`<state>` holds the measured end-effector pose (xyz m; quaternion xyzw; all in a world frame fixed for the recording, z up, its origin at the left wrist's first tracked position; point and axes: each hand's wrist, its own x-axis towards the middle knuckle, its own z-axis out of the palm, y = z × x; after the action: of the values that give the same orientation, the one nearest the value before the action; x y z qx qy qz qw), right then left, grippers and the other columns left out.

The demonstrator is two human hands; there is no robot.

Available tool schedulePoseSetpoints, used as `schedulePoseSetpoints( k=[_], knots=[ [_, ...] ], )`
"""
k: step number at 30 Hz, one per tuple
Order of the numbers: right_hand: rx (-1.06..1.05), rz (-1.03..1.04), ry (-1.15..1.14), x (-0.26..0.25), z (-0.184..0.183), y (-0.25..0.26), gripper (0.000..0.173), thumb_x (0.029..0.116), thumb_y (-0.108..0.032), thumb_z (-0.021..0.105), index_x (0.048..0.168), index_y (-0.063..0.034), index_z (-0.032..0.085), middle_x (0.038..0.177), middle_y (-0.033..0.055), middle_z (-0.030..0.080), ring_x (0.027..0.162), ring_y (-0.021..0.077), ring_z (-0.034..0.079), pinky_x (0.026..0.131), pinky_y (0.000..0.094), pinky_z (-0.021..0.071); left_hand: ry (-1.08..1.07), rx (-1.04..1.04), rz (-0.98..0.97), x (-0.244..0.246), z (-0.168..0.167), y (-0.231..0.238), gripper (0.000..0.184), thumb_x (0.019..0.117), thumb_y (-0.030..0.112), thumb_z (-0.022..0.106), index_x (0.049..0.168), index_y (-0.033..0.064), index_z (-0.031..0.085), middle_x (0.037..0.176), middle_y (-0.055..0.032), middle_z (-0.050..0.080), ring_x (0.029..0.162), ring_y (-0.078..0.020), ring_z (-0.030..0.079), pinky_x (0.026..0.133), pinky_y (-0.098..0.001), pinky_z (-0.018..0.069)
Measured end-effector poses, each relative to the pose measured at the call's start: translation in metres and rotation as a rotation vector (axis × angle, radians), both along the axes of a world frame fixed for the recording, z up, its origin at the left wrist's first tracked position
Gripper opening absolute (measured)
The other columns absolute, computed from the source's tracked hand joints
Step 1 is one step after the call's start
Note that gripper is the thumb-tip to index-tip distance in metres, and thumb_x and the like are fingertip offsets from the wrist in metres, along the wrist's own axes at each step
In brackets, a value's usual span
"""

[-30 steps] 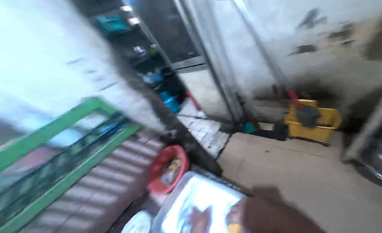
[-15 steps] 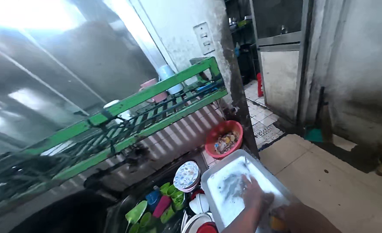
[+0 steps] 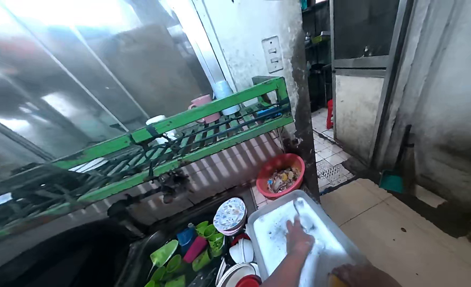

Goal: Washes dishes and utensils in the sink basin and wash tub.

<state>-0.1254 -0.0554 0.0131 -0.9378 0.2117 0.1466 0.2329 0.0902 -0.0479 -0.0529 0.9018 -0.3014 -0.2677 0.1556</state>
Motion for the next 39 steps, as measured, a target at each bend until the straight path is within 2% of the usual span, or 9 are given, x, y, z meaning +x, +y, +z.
schedulePoseSetpoints(
  k=[4,12,16,22,27,30,33,36,39],
  knots=[
    [0.006,-0.009,-0.012,0.0,0.002,0.002,0.05,0.0939,-0.023,0.069,0.141,-0.0107,0.058,0.133,0.0191,0.065,0.114,0.044,0.065,0.09,0.0649,0.0519,0.066,-0.126,0.066,0.023,-0.003,0.018,0.079,0.0883,0.015,0.073,0.157,0.0037,0.035,0.16,-0.0269,0.032,0.138,-0.0393,0.049,0.108,-0.0507,0.049],
    [0.013,-0.006,0.009,0.003,0.0,0.002,0.051,0.093,-0.025,0.071,0.141,-0.013,0.059,0.131,0.0188,0.066,0.112,0.0442,0.066,0.088,0.0651,0.0528,0.011,-0.204,-0.041,0.041,0.024,0.024,0.054,0.0919,0.01,0.066,0.143,-0.0004,0.053,0.155,-0.0201,0.044,0.14,-0.0305,0.048,0.114,-0.0459,0.0433],
    [0.029,0.006,0.009,0.004,0.0,0.0,0.05,0.094,-0.026,0.07,0.141,-0.0124,0.059,0.131,0.0191,0.065,0.114,0.0443,0.065,0.09,0.0656,0.0517,-0.015,-0.315,-0.011,0.055,0.018,0.033,0.083,0.0955,0.041,0.069,0.157,-0.0017,0.033,0.164,-0.0278,0.025,0.151,-0.0377,0.031,0.122,-0.0483,0.032],
    [0.025,0.021,-0.014,0.002,-0.001,0.0,0.05,0.0946,-0.024,0.069,0.142,-0.0111,0.058,0.133,0.019,0.065,0.115,0.0441,0.065,0.091,0.0651,0.0515,0.036,0.161,-0.046,0.013,0.016,0.065,0.114,0.0893,0.07,0.062,0.164,0.0038,0.008,0.167,-0.0329,0.009,0.152,-0.0514,0.021,0.117,-0.0662,0.0299],
    [0.016,0.02,0.017,0.005,-0.001,0.0,0.052,0.0939,-0.026,0.07,0.142,-0.0116,0.057,0.134,0.0188,0.064,0.115,0.0441,0.064,0.092,0.0652,0.0514,-0.036,0.233,-0.091,-0.012,0.008,0.036,0.079,0.0992,0.046,0.059,0.161,0.0066,0.028,0.159,-0.0276,0.034,0.138,-0.0441,0.048,0.107,-0.0609,0.0455],
    [0.021,0.018,0.027,0.005,0.0,-0.001,0.051,0.094,-0.022,0.069,0.143,-0.0123,0.057,0.134,0.0186,0.064,0.115,0.044,0.065,0.092,0.0652,0.0516,-0.095,0.058,-0.011,0.001,-0.009,0.017,0.079,0.1009,0.033,0.058,0.165,0.0141,0.017,0.171,-0.0215,-0.002,0.139,-0.042,0.049,0.098,-0.0523,0.0556],
    [0.013,0.015,0.01,0.005,0.001,0.0,0.051,0.0941,-0.02,0.068,0.143,-0.0112,0.057,0.133,0.0193,0.064,0.116,0.0435,0.064,0.094,0.0643,0.051,-0.127,-0.053,0.037,0.016,-0.019,0.013,0.085,0.1014,0.043,0.057,0.166,0.0128,0.012,0.17,-0.0247,0.002,0.149,-0.0417,0.036,0.112,-0.0491,0.0461],
    [0.008,0.016,-0.02,0.003,0.001,0.001,0.05,0.0924,-0.019,0.07,0.14,-0.0096,0.059,0.13,0.0204,0.066,0.112,0.0444,0.066,0.09,0.0654,0.0523,-0.189,0.008,-0.063,0.014,-0.016,0.014,0.061,0.1067,0.026,0.045,0.162,0.0078,0.027,0.165,-0.0256,0.026,0.152,-0.0406,0.029,0.123,-0.0522,0.03],
    [-0.011,0.016,-0.023,0.003,-0.001,0.001,0.05,0.0927,-0.02,0.07,0.14,-0.0097,0.059,0.13,0.0202,0.066,0.111,0.0445,0.066,0.09,0.0652,0.0525,-0.23,0.009,-0.144,0.016,-0.013,0.013,0.065,0.1034,0.019,0.05,0.164,0.0175,0.026,0.16,-0.0219,0.038,0.147,-0.0403,0.039,0.117,-0.0547,0.0392]
  ],
)
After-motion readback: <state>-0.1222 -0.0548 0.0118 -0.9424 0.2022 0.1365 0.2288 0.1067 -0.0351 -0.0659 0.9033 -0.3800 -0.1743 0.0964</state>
